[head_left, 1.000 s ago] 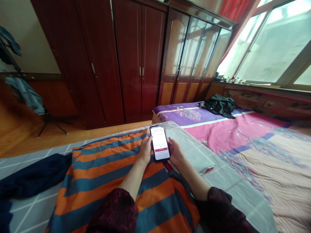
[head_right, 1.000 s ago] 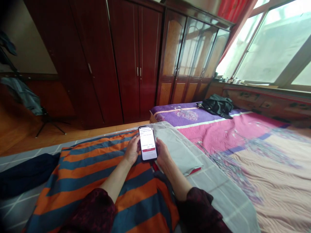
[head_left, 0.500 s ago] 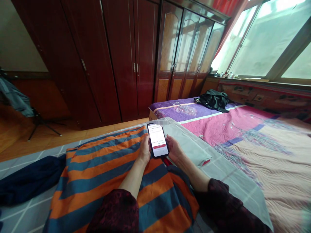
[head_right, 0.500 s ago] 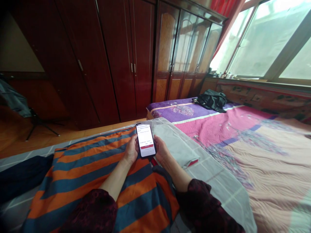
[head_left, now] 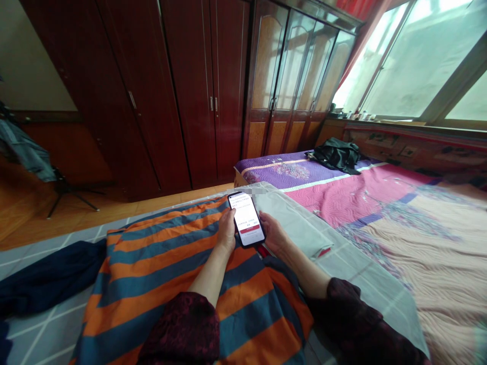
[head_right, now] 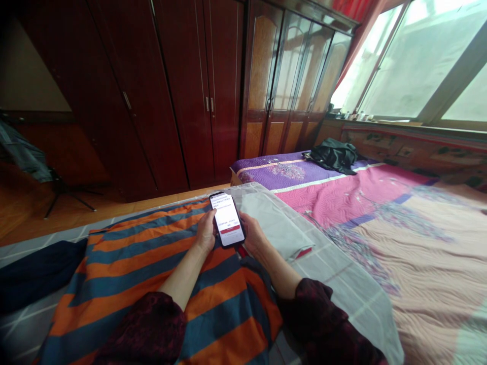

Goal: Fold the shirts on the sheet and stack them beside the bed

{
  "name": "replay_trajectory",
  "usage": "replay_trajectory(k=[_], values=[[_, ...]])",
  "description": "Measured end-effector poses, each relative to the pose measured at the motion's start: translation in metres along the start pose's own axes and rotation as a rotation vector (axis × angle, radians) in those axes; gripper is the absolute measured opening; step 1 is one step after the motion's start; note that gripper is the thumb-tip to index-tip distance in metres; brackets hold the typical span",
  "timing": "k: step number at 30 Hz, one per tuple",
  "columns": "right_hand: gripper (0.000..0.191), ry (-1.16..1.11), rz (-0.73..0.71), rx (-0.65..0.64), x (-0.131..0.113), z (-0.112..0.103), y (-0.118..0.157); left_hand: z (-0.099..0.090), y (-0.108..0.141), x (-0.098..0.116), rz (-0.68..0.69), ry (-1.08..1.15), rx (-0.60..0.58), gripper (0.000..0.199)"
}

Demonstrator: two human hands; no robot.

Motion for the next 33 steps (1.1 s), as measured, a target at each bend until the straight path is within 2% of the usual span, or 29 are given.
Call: replay_trajectory(k=[6, 15, 23, 28, 33], values=[[0.02, -0.02, -0.004, -0.012, 0.0, -0.004, -0.003, -0.001, -0.001, -0.003, -0.013, 0.012, -0.007, 0.038], [0.017, -0.052, -0.035, 0.014, -0.003, -0.012, -0.006, 0.01, 0.002, -0.01, -0.096, 0.046, -0.087, 0.046], [0.017, -0.018, -0.06, 0.029, -0.005, -0.016, -0.008, 0.032, 0.012, -0.015, -0.123, 0.12, -0.202, 0.057], [0.03, 0.025, -0.116, 0.004, -0.006, -0.014, -0.008, 0.03, 0.013, -0.016, -0.134, 0.135, -0.171, 0.056], [0.025, 0.037, -0.132, 0.008, -0.007, -0.016, -0.009, 0.029, 0.012, -0.017, -0.129, 0.131, -0.172, 0.054]])
Point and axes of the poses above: each hand's wrist, its own y-axis away from the middle knuckle, its own z-axis out of the palm, x = y × z, the point moved 9 cm from there along -y, towards the middle knuckle, and after that the axes turned 6 degrees about -y, right-handed, at the moved point
